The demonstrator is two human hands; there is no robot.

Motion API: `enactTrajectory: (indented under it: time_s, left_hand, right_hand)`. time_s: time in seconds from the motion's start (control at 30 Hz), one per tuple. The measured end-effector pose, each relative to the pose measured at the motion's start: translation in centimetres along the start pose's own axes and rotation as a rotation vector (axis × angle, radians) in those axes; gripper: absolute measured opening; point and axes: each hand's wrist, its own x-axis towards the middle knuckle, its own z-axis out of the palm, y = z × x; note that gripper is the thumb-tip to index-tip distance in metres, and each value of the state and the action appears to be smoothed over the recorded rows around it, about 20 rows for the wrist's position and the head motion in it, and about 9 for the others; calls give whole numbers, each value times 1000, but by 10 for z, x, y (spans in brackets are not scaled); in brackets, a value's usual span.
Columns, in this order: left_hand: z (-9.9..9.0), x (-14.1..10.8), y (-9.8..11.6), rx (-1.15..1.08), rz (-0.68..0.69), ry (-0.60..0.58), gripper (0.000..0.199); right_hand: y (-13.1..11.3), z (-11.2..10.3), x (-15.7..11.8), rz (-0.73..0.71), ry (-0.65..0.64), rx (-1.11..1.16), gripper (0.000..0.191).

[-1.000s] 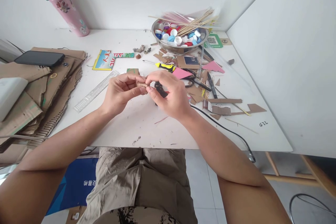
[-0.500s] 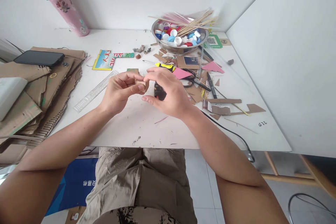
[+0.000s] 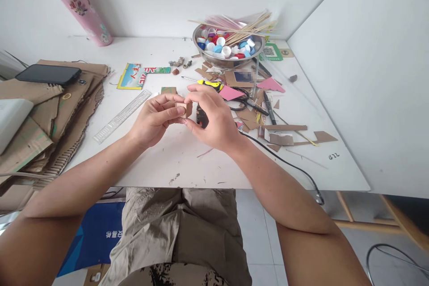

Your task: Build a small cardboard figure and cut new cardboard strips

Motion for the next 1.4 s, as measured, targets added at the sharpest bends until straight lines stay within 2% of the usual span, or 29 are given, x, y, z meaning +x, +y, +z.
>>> enactTrajectory:
  time_s: [0.2, 0.53, 0.77, 0.93, 1.07, 1.4]
  left_hand:
    - [-1, 0, -1, -8, -2, -1, 42]
    - [0, -1, -1, 4, -1, -13, 43]
    - [0, -1, 0, 18, 16, -25, 42]
    - [1, -1, 0, 17, 14, -28, 45]
    - [2, -1, -1, 9, 8, -22, 46]
    - [2, 0, 1, 8, 4, 11, 48]
  right_hand:
    - [1, -3, -1, 3, -15, -10, 31]
    - [2, -6, 0, -2, -35, -8, 28]
    - [0, -3, 1, -40, 35, -61, 22]
    - [0, -2, 2, -88, 38, -50, 22]
    - [1, -5, 2, -37, 5, -27, 22]
    - [4, -5, -1, -30, -37, 0, 35]
